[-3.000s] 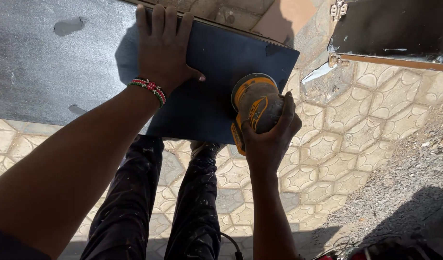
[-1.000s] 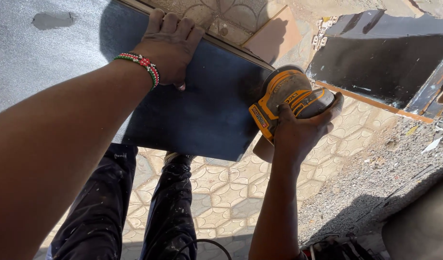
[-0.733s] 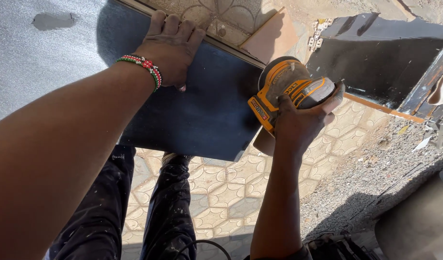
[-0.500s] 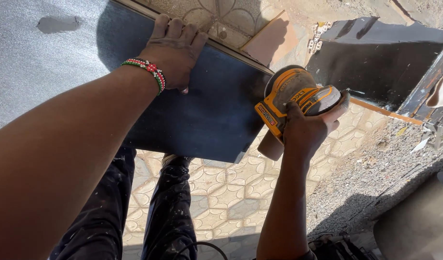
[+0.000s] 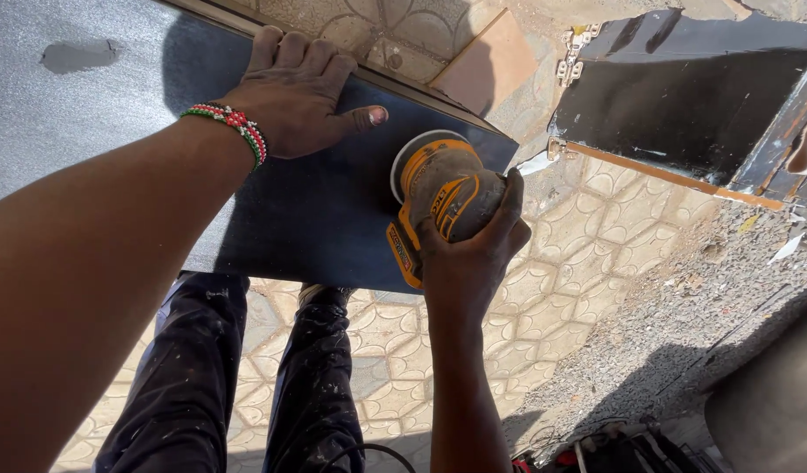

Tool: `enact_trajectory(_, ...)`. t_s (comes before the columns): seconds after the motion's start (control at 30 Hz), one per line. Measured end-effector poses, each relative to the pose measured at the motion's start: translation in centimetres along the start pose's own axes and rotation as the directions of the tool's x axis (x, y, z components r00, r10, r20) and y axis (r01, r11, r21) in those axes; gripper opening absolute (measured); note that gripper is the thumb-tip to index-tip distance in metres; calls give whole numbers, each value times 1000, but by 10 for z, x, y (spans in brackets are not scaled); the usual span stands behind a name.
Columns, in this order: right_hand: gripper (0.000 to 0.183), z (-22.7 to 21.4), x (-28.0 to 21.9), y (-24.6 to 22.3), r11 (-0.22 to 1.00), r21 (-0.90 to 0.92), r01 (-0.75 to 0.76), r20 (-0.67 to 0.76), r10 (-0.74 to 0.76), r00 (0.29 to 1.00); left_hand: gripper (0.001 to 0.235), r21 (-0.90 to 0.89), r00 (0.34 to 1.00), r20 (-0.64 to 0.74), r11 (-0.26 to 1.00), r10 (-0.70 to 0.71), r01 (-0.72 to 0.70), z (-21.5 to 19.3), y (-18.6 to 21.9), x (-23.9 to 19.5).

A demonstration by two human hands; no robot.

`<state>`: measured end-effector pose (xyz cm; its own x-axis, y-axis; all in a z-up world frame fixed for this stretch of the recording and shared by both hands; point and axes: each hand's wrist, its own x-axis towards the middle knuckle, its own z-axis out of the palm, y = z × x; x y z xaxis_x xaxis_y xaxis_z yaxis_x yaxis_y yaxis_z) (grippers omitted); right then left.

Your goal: The person uses a yellow and black orbital sander to smooth the surface of a dark metal sheet. They hold the sheet steady with their left hand while maneuvering the sander with their right hand across the flat surface and along the edges.

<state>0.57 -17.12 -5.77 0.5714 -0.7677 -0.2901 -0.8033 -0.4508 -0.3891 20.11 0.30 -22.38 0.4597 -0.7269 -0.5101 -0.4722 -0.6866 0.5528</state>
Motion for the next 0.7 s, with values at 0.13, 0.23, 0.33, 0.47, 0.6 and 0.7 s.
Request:
enact_trajectory(0.13,125,-13,33,8,996,38,-82,-17,82,996,113,-2,999,34,1000,-12,13,-5,3,0)
enact_trajectory(0.23,133,-20,56,26,998,26,-48,-72,50,996,115,-19,999,33,1000,-13,14,-5,2,0)
enact_trajectory(0.33,127,-21,59,29,999,-47,-15,-75,12,997,116,-27,1000,20,1000,-5,5,-5,0,-3)
enact_trajectory(0.47,127,-10,22,6,1000,10,-5,-36,6,999,109,-78,999,40,997,-6,9,-7,0,3)
enact_trajectory(0.6,125,8,-54,-21,984,-112,-137,149,153,977,106,-92,999,51,996,-16,21,-7,2,2)
enact_trajectory(0.7,116,30,-100,3,979,-200,48,131,-22,991,94,13,1000,22,1000,4,-4,-2,3,-1)
